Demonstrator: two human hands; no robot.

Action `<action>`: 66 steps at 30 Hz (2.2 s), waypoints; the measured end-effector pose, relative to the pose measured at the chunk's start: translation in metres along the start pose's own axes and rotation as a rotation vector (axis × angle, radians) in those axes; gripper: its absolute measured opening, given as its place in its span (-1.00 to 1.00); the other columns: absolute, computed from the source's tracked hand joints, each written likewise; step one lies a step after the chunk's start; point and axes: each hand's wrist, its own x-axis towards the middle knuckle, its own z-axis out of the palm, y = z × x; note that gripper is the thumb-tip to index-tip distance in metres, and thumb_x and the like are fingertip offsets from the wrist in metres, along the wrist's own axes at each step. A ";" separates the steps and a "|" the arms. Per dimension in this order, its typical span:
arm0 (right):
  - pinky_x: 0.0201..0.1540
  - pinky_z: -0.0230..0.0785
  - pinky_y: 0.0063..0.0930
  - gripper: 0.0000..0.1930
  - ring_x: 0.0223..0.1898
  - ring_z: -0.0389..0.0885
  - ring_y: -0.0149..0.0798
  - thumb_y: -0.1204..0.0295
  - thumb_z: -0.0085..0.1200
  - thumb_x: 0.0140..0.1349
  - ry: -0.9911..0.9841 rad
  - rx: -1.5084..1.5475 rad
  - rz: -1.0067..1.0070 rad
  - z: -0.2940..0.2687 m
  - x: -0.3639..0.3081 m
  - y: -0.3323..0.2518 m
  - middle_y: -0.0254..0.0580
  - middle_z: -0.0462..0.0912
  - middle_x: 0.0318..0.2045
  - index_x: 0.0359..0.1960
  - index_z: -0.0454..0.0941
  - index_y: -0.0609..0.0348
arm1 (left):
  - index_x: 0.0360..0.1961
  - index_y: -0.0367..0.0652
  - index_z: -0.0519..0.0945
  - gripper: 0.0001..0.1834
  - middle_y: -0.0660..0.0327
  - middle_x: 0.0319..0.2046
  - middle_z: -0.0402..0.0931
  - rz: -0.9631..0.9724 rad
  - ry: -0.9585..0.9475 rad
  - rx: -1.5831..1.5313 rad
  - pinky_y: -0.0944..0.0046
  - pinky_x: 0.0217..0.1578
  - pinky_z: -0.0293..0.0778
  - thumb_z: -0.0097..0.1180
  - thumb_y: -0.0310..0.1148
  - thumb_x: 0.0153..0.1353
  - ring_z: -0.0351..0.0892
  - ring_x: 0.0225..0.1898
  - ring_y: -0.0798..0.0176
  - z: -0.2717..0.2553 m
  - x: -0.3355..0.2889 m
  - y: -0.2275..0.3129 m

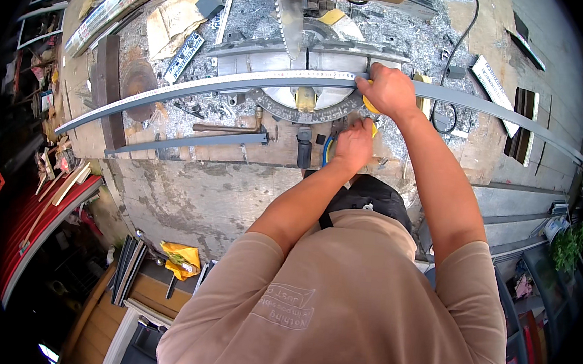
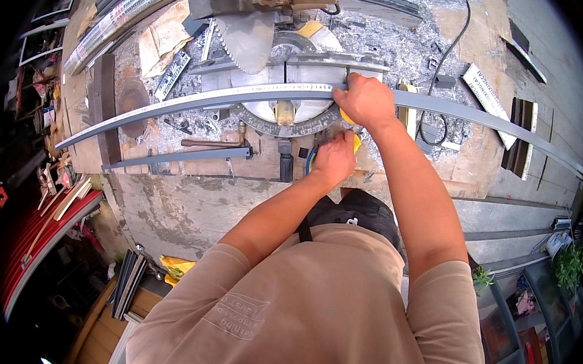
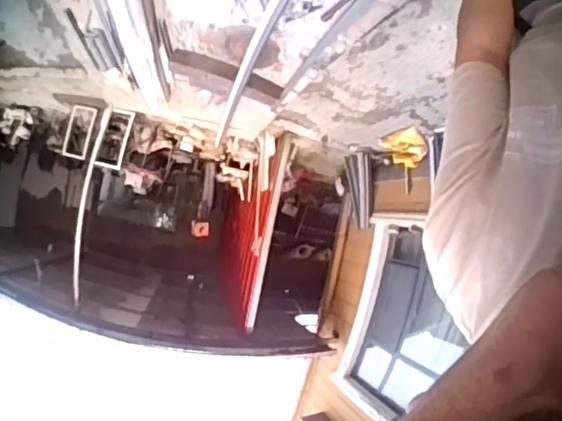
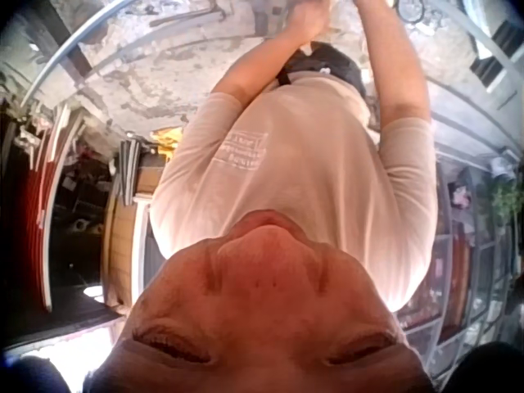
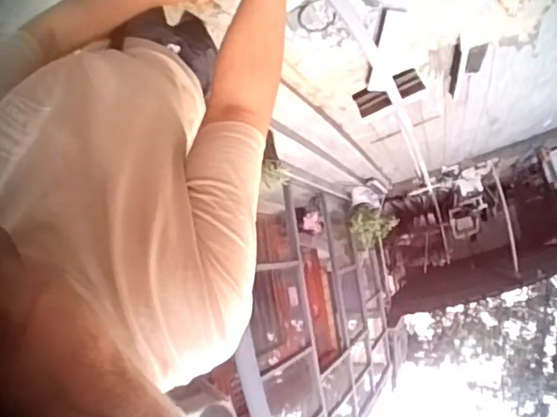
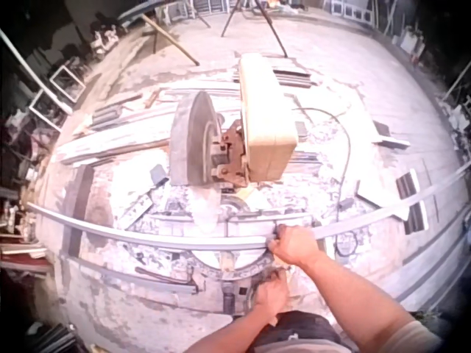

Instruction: The person aligns a measuring tape against a metal profile, holds a yellow utility knife against the tape to mark specific locations, and moves the profile to different stations on the workbench.

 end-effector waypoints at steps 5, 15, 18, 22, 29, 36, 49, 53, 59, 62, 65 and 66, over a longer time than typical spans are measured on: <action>0.07 0.66 0.06 -0.48 -0.09 0.83 0.23 -0.05 0.19 0.35 0.006 -0.001 0.004 0.002 0.002 0.000 0.25 0.82 -0.21 -0.08 0.75 0.22 | 0.27 -0.29 0.36 -0.34 -0.24 -0.03 0.65 0.091 -0.053 -0.315 -0.18 0.05 0.64 0.33 -0.32 0.19 0.73 0.01 -0.33 -0.038 -0.032 -0.006; 0.03 0.66 0.07 -0.52 -0.13 0.83 0.22 -0.03 0.22 0.34 0.033 0.013 -0.005 0.003 -0.001 0.001 0.22 0.83 -0.24 -0.11 0.75 0.19 | 0.50 -0.13 0.27 -0.37 0.12 0.06 0.60 -0.221 -0.178 -1.399 0.05 0.21 0.55 0.03 -0.50 0.42 0.64 0.14 0.13 -0.070 -0.077 -0.085; 0.01 0.66 0.07 -0.52 -0.14 0.83 0.21 -0.04 0.23 0.34 0.045 0.006 -0.008 0.005 -0.002 0.001 0.20 0.83 -0.25 -0.13 0.75 0.20 | 0.45 -0.10 0.33 -0.47 0.15 -0.02 0.58 -0.324 -0.163 -1.602 0.10 0.13 0.57 0.05 -0.35 0.51 0.65 0.05 0.17 -0.091 -0.075 -0.083; -0.03 0.65 0.07 -0.53 -0.17 0.83 0.21 -0.03 0.22 0.36 0.079 -0.010 -0.013 0.009 -0.007 -0.002 0.19 0.82 -0.27 -0.17 0.73 0.20 | 0.14 -0.14 0.58 -0.54 0.30 -0.26 0.50 -0.350 -0.049 -1.491 0.30 -0.11 0.51 0.02 0.05 0.64 0.54 -0.24 0.36 -0.108 -0.057 -0.085; -0.05 0.63 0.07 -0.55 -0.19 0.82 0.21 -0.01 0.24 0.35 0.107 0.010 -0.012 0.013 -0.007 -0.002 0.16 0.82 -0.30 -0.18 0.70 0.21 | 0.11 -0.16 0.62 -0.52 0.33 -0.25 0.52 -0.244 0.031 -1.430 0.32 -0.12 0.50 -0.07 0.06 0.68 0.52 -0.24 0.39 -0.113 -0.037 -0.096; -0.09 0.61 0.07 -0.55 -0.20 0.81 0.20 -0.02 0.24 0.35 0.112 0.005 0.001 0.015 -0.009 -0.003 0.12 0.81 -0.33 -0.23 0.67 0.21 | 0.23 -0.17 0.59 -0.53 0.29 -0.25 0.54 -0.287 -0.078 -1.567 0.29 -0.15 0.51 -0.13 -0.02 0.71 0.51 -0.27 0.37 -0.126 -0.022 -0.095; -0.12 0.61 0.06 -0.53 -0.24 0.81 0.20 -0.04 0.25 0.35 0.112 0.001 0.009 0.015 -0.008 -0.002 0.09 0.80 -0.36 -0.25 0.67 0.20 | 0.20 -0.17 0.59 -0.58 0.28 -0.25 0.57 -0.279 -0.039 -1.672 0.29 -0.20 0.62 -0.06 -0.05 0.70 0.60 -0.29 0.35 -0.123 -0.003 -0.098; -0.12 0.61 0.06 -0.54 -0.24 0.81 0.19 -0.04 0.25 0.35 0.113 0.014 0.001 0.015 -0.007 -0.002 0.09 0.80 -0.37 -0.26 0.66 0.20 | 0.21 -0.20 0.56 -0.62 0.28 -0.25 0.57 -0.301 -0.048 -1.649 0.28 -0.17 0.67 -0.03 -0.11 0.70 0.62 -0.27 0.34 -0.126 -0.001 -0.096; -0.12 0.60 0.06 -0.54 -0.23 0.80 0.19 -0.03 0.24 0.36 0.096 0.012 0.013 0.012 -0.009 -0.004 0.10 0.80 -0.37 -0.26 0.66 0.20 | 0.17 -0.17 0.58 -0.65 0.30 -0.27 0.57 -0.327 -0.029 -1.639 0.28 -0.16 0.68 -0.01 -0.11 0.69 0.64 -0.28 0.35 -0.125 -0.001 -0.095; -0.11 0.60 0.07 -0.54 -0.23 0.80 0.20 -0.04 0.23 0.36 0.096 0.004 0.015 0.014 -0.007 -0.003 0.10 0.79 -0.37 -0.26 0.66 0.20 | 0.11 -0.18 0.59 -0.61 0.32 -0.29 0.55 -0.306 -0.012 -1.649 0.29 -0.19 0.66 0.04 -0.04 0.67 0.63 -0.32 0.36 -0.124 -0.001 -0.095; -0.10 0.60 0.07 -0.54 -0.23 0.80 0.20 -0.04 0.22 0.37 0.096 0.005 0.016 0.014 -0.006 -0.003 0.10 0.79 -0.37 -0.26 0.66 0.20 | 0.09 -0.19 0.60 -0.61 0.32 -0.30 0.55 -0.313 -0.005 -1.649 0.28 -0.19 0.66 0.04 -0.05 0.67 0.62 -0.33 0.37 -0.123 0.000 -0.095; -0.10 0.60 0.07 -0.54 -0.23 0.80 0.20 -0.04 0.22 0.37 0.096 0.005 0.017 0.014 -0.007 -0.003 0.10 0.79 -0.37 -0.26 0.66 0.20 | 0.10 -0.18 0.59 -0.64 0.31 -0.30 0.56 -0.312 -0.003 -1.642 0.27 -0.18 0.65 0.02 -0.08 0.68 0.62 -0.32 0.36 -0.123 0.000 -0.095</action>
